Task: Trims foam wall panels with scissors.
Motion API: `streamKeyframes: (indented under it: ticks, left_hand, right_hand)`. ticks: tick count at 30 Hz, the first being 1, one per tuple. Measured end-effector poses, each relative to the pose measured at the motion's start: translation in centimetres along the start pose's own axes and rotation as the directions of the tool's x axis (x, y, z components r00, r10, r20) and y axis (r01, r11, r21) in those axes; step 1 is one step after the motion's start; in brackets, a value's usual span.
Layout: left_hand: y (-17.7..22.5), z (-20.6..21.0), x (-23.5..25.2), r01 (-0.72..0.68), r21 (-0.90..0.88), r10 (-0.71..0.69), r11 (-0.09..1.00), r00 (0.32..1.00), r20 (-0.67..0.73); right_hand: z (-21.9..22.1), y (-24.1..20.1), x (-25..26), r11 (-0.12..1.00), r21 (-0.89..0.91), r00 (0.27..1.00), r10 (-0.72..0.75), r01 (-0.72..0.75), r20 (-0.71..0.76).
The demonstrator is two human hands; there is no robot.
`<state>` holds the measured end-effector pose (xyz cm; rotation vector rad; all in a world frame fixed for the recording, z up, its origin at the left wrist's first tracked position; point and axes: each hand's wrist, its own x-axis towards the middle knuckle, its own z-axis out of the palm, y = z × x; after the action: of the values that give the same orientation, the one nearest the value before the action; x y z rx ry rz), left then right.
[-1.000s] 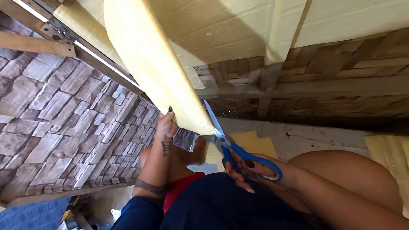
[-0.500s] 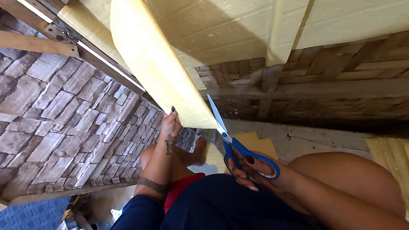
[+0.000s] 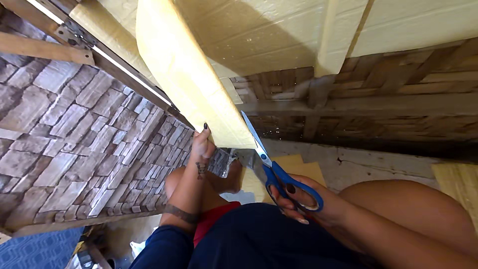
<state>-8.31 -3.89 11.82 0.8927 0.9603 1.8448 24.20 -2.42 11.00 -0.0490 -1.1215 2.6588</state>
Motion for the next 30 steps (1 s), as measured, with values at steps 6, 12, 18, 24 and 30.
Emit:
streamKeyframes:
  ticks: [6, 12, 18, 24, 30]
  left_hand:
    - [-0.3, -0.1, 0.1, -0.006, 0.007, 0.006, 1.000, 1.000, 0.003]
    - [0.3, 0.2, -0.1, -0.002, 0.007, 0.002, 1.000, 0.999, 0.039]
    - [0.3, 0.5, -0.5, 0.045, 0.021, -0.046, 0.999, 0.998, 0.047]
    - [0.4, 0.6, -0.8, 0.072, 0.052, -0.074, 0.996, 0.996, 0.047]
    - [0.9, -0.5, -0.4, 0.021, 0.051, -0.023, 0.998, 0.999, 0.042]
  right_hand:
    - [0.2, 0.1, 0.1, 0.999, -0.044, 1.000, 0.011, -0.011, -0.020]
    - [-0.3, 0.3, 0.0, 1.000, -0.016, 0.997, -0.014, 0.015, 0.076]
    - [-0.9, 0.5, 0.2, 1.000, -0.008, 0.983, 0.009, -0.007, 0.185]
    - [-1.4, 0.7, 0.3, 1.000, 0.010, 0.967, 0.004, -0.007, 0.254]
    - [-1.3, 0.8, 0.1, 1.000, 0.020, 0.974, -0.014, 0.009, 0.228]
